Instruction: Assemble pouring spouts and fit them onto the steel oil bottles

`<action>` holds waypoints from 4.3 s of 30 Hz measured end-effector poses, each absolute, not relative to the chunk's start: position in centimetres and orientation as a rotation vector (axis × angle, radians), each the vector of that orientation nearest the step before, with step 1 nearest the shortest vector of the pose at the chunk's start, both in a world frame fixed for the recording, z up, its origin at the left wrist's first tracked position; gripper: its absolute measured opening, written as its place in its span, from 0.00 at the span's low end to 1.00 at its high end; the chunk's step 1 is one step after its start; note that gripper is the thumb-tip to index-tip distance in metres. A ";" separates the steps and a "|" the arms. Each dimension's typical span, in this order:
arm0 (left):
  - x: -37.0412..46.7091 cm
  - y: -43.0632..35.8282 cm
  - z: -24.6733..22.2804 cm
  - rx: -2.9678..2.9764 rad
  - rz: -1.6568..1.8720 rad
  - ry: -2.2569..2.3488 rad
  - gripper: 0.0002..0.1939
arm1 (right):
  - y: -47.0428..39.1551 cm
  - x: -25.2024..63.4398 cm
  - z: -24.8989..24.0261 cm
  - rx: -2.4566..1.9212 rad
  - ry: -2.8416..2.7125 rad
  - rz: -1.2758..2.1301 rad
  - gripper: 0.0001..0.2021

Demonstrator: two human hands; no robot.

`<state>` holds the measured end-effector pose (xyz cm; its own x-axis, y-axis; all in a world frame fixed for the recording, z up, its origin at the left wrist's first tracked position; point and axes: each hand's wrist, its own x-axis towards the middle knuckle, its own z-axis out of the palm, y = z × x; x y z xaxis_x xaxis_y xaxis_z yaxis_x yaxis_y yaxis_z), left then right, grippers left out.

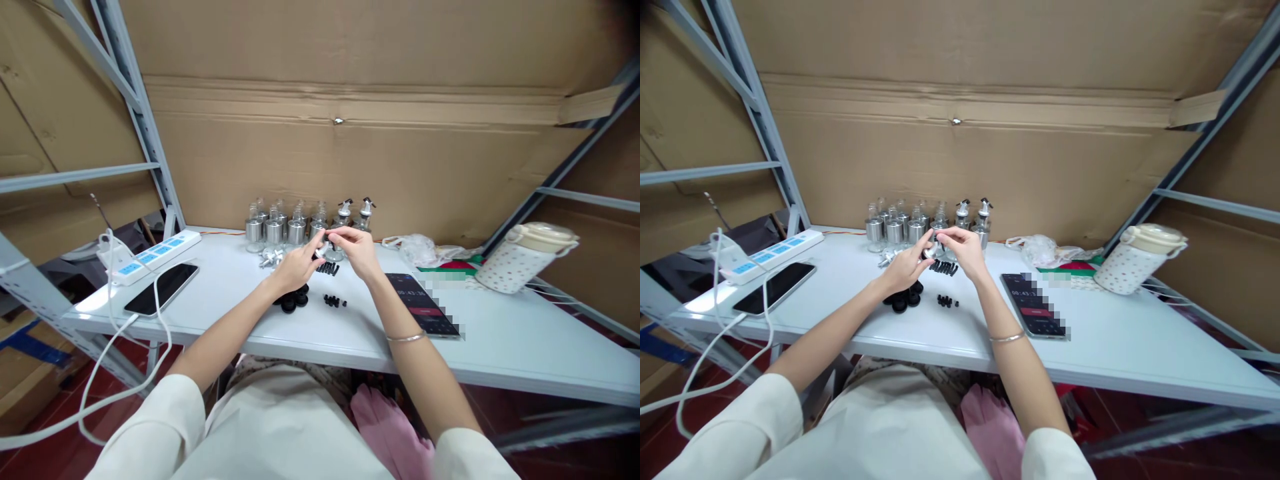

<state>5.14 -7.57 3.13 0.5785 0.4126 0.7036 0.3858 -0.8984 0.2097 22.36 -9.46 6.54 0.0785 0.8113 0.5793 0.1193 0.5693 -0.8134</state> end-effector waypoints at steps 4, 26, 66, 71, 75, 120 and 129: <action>5.1 -7.3 3.1 2.752 1.302 0.614 0.31 | -9.6 22.2 6.5 -0.824 -1.450 0.599 0.09; 4.7 -7.4 3.8 2.643 1.338 0.569 0.30 | -10.3 20.9 6.1 -0.786 -1.460 0.360 0.07; 4.8 -7.4 2.9 2.523 1.619 0.790 0.23 | -10.9 18.2 5.0 -0.992 -1.392 0.467 0.16; 4.8 -7.5 3.2 2.680 1.541 0.904 0.23 | -10.2 18.4 5.0 -1.128 -1.425 0.372 0.13; 4.7 -7.7 3.7 2.582 1.591 0.972 0.23 | -7.9 19.7 6.5 -1.181 -1.482 0.115 0.09; 6.0 -10.4 4.5 1.938 1.426 0.717 0.25 | -12.1 17.2 14.2 -0.415 -1.425 0.509 0.19; 6.0 -10.6 4.6 1.928 1.382 0.743 0.25 | -11.2 16.4 12.2 -0.375 -1.423 0.617 0.19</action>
<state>6.00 -10.57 4.59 0.2858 0.7543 0.5910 0.0767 -0.6327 0.7706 16.42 -11.16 12.18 0.0318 0.6016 0.7982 -0.1717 0.7900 -0.5886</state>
